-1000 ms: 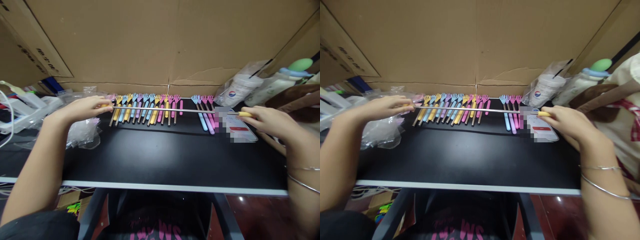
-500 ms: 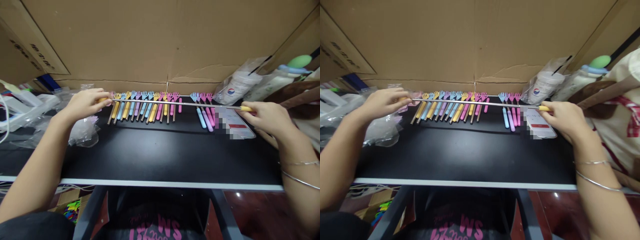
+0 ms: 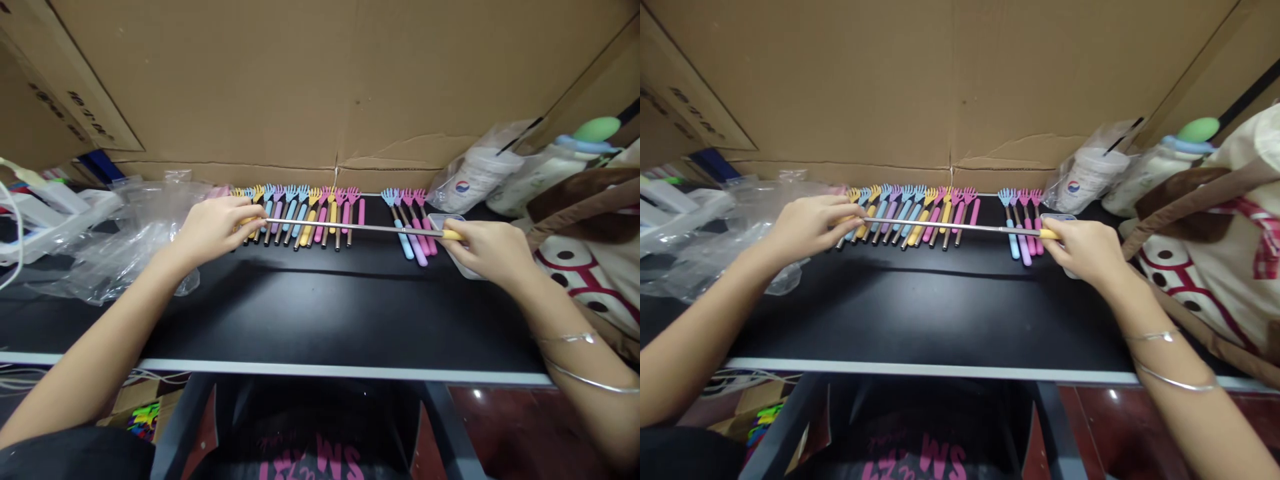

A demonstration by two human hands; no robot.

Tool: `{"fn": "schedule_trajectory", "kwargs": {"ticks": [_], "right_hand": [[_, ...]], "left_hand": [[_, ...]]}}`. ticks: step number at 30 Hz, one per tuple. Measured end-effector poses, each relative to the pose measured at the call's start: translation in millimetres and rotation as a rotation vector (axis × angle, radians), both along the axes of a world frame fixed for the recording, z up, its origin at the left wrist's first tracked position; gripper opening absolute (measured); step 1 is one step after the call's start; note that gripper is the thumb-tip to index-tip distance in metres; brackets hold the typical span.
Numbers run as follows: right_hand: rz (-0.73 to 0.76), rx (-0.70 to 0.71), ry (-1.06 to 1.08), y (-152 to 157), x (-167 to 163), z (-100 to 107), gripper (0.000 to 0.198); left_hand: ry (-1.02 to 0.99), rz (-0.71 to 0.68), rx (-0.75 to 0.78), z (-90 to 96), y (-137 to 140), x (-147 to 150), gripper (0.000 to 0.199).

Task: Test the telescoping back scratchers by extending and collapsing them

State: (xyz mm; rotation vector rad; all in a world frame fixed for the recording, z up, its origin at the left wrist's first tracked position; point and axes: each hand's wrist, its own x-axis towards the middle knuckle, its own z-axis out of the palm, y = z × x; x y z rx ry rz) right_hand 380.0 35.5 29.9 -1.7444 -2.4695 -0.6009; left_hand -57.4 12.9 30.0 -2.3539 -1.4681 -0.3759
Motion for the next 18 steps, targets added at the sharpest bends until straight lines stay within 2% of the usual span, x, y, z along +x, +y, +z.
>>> {"fn": "schedule_trajectory", "kwargs": {"ticks": [9,18], "right_hand": [[0.198,0.065,-0.049,-6.2,-25.6,-20.9,0.025],[0.231,0.126,-0.006,-7.2,-27.8,-24.8,0.023]], "left_hand": [[-0.099,-0.135,-0.181,-26.4,-8.4,47.3,0.033],[-0.146,-0.122,-0.074,-23.3,-9.5,47.2,0.030]]}}
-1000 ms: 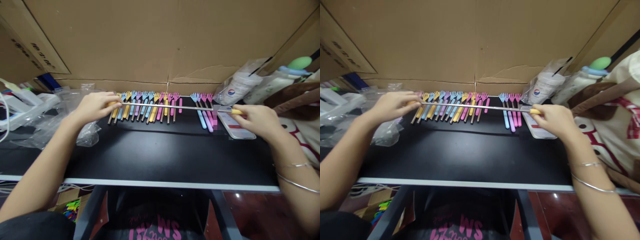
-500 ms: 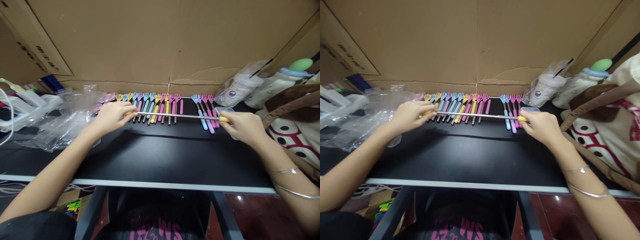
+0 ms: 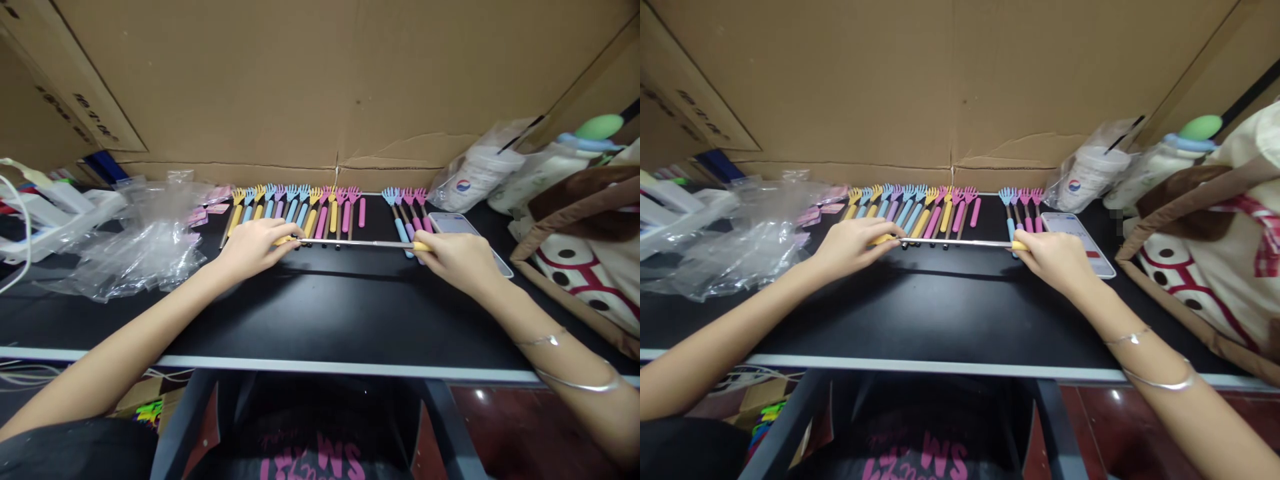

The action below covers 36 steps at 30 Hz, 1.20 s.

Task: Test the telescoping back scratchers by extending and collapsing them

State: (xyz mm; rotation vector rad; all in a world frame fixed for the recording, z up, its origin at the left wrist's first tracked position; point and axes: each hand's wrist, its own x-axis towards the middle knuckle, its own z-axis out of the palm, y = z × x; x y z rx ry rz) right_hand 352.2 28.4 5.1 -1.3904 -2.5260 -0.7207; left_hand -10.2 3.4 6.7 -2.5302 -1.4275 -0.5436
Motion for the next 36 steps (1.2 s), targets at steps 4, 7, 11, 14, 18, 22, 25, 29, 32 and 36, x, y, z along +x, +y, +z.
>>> {"fn": "schedule_trajectory", "kwargs": {"ticks": [4,7,11,14,18,22,25,29,32,36], "right_hand": [[0.063,-0.005,0.054,-0.4,-0.1,0.8,0.025],[0.132,-0.033,0.092,-1.6,0.1,1.8,0.029],[0.129,-0.051,0.145,-0.9,5.0,4.2,0.027],[0.113,-0.044,0.189,1.4,10.3,6.6,0.027],[0.119,-0.046,0.237,2.9,13.3,8.4,0.026],[0.098,-0.072,0.264,3.5,14.6,8.0,0.028],[0.067,-0.091,0.276,4.4,16.4,8.0,0.029],[0.017,-0.113,0.279,3.9,17.5,10.2,0.028],[0.014,-0.136,0.265,1.1,17.1,13.4,0.025],[0.017,-0.164,0.231,-2.3,16.0,17.5,0.019]], "left_hand": [[0.018,0.013,0.020,3.1,-0.5,-2.6,0.030],[0.058,0.036,0.029,4.5,0.0,-7.7,0.031],[0.079,0.037,0.030,4.7,2.7,-15.4,0.032],[0.075,0.032,0.022,5.1,4.1,-18.3,0.033],[0.093,0.012,0.046,5.8,5.1,-20.2,0.028],[0.102,0.003,0.073,5.6,7.1,-24.1,0.024],[0.099,0.014,0.081,5.5,8.0,-26.9,0.025],[0.107,0.052,0.074,5.9,7.7,-28.2,0.028],[0.112,0.042,0.068,6.4,7.0,-28.4,0.028],[0.109,-0.001,0.066,6.7,6.5,-28.4,0.028]]}}
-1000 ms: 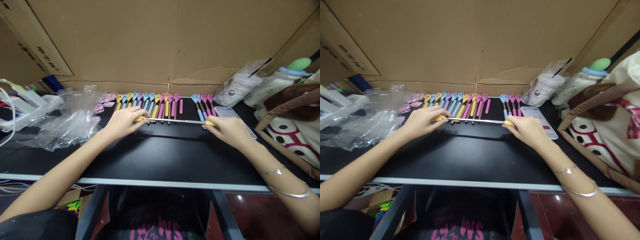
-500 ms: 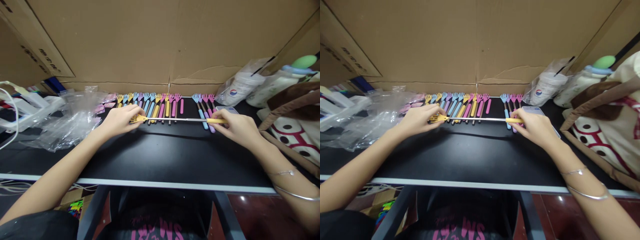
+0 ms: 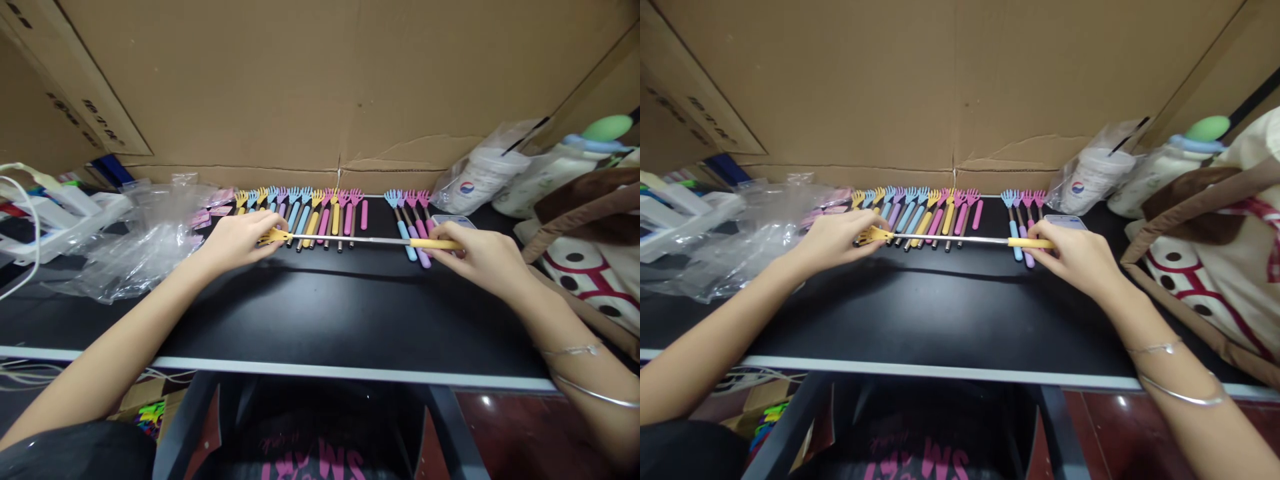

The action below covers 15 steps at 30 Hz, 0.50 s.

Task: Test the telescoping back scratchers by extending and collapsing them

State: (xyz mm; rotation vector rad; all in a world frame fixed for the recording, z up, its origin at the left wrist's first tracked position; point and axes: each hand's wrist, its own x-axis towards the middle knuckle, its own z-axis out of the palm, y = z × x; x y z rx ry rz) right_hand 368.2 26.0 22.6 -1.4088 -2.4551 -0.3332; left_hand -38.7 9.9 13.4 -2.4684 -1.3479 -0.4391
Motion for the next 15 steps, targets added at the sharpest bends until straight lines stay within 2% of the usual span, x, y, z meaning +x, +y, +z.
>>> {"fn": "schedule_trajectory", "kwargs": {"ticks": [8,15], "right_hand": [[-0.039,-0.017,0.004,3.1,6.1,-0.1,0.020],[0.024,-0.031,0.008,2.6,6.4,-1.8,0.020]], "left_hand": [[0.034,-0.001,-0.028,0.4,1.2,-2.9,0.037],[-0.016,0.012,-0.083,1.5,1.5,-6.3,0.040]]}}
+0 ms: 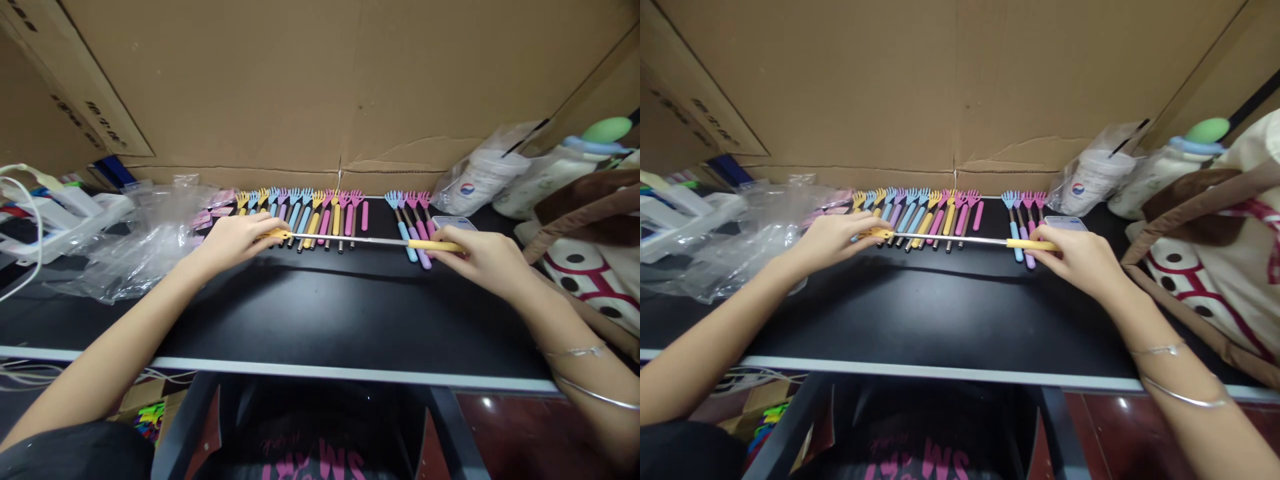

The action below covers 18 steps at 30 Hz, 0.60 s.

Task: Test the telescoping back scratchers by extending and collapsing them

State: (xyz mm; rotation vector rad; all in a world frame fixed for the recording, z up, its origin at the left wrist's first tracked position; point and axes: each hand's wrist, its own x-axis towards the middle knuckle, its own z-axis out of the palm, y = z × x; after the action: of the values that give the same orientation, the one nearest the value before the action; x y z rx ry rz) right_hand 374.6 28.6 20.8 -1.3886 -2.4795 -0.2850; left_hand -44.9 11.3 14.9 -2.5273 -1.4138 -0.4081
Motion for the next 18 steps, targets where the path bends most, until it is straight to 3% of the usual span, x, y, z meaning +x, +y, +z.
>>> {"fn": "schedule_trajectory", "kwargs": {"ticks": [8,18], "right_hand": [[0.140,0.027,0.024,7.4,-2.9,-14.9,0.027],[0.153,0.031,0.090,10.1,0.1,-17.7,0.032]], "left_hand": [[-0.159,-0.065,-0.130,-0.7,0.9,0.2,0.033],[-0.282,-0.087,-0.124,-9.0,4.1,3.0,0.026]]}}
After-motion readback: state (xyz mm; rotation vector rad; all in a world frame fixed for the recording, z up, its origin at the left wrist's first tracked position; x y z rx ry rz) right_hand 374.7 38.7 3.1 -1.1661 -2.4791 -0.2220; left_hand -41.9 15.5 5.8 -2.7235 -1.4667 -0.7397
